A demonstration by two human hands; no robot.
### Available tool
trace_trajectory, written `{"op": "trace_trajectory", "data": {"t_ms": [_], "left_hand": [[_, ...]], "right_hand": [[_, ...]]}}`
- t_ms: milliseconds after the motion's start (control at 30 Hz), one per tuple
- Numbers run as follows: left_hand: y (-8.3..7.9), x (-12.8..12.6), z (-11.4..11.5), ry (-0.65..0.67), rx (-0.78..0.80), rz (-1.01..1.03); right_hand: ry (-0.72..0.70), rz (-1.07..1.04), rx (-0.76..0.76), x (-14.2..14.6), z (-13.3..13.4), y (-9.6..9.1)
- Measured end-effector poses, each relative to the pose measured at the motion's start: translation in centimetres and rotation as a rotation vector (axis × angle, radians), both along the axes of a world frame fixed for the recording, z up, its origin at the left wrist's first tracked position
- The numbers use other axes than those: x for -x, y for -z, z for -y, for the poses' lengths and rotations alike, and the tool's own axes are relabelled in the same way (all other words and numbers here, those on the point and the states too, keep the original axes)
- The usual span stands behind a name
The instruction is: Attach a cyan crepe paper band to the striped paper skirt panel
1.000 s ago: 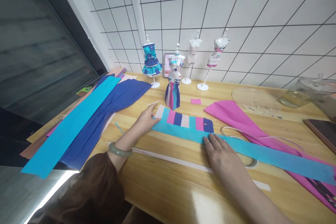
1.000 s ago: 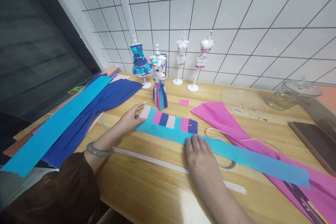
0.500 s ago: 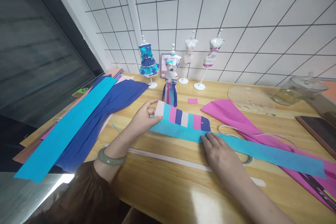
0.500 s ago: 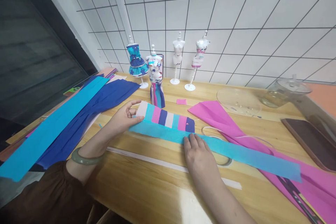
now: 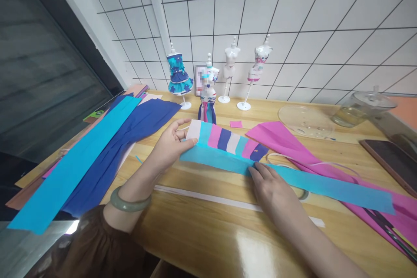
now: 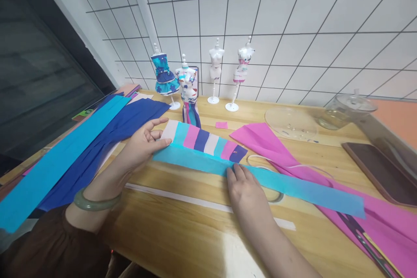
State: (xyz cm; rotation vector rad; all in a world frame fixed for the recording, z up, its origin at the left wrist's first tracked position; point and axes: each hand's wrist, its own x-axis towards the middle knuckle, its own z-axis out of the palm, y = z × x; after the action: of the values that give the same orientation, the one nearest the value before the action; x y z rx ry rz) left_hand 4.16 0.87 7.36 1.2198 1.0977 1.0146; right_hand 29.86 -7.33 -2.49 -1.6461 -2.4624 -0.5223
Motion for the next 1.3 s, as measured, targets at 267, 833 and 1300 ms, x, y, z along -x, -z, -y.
{"op": "trace_trajectory", "data": {"t_ms": [267,833,1300], "left_hand": [[0.2,0.1,0.1,-0.033,0.024,0.027],[-3.9,-2.8,1.9,0.066,-0.224,-0.132],[-6.2,1.0,2.1,-0.085,-0.291,-0.302]], "right_hand": [[0.064,-0.131,0.047,-1.8,-0.3,-2.3],[0.308,-0.310,0.236,-4.7,-2.3,-3.2],[0.223,-0.680,0.362,-4.3,-2.2,-4.1]]}}
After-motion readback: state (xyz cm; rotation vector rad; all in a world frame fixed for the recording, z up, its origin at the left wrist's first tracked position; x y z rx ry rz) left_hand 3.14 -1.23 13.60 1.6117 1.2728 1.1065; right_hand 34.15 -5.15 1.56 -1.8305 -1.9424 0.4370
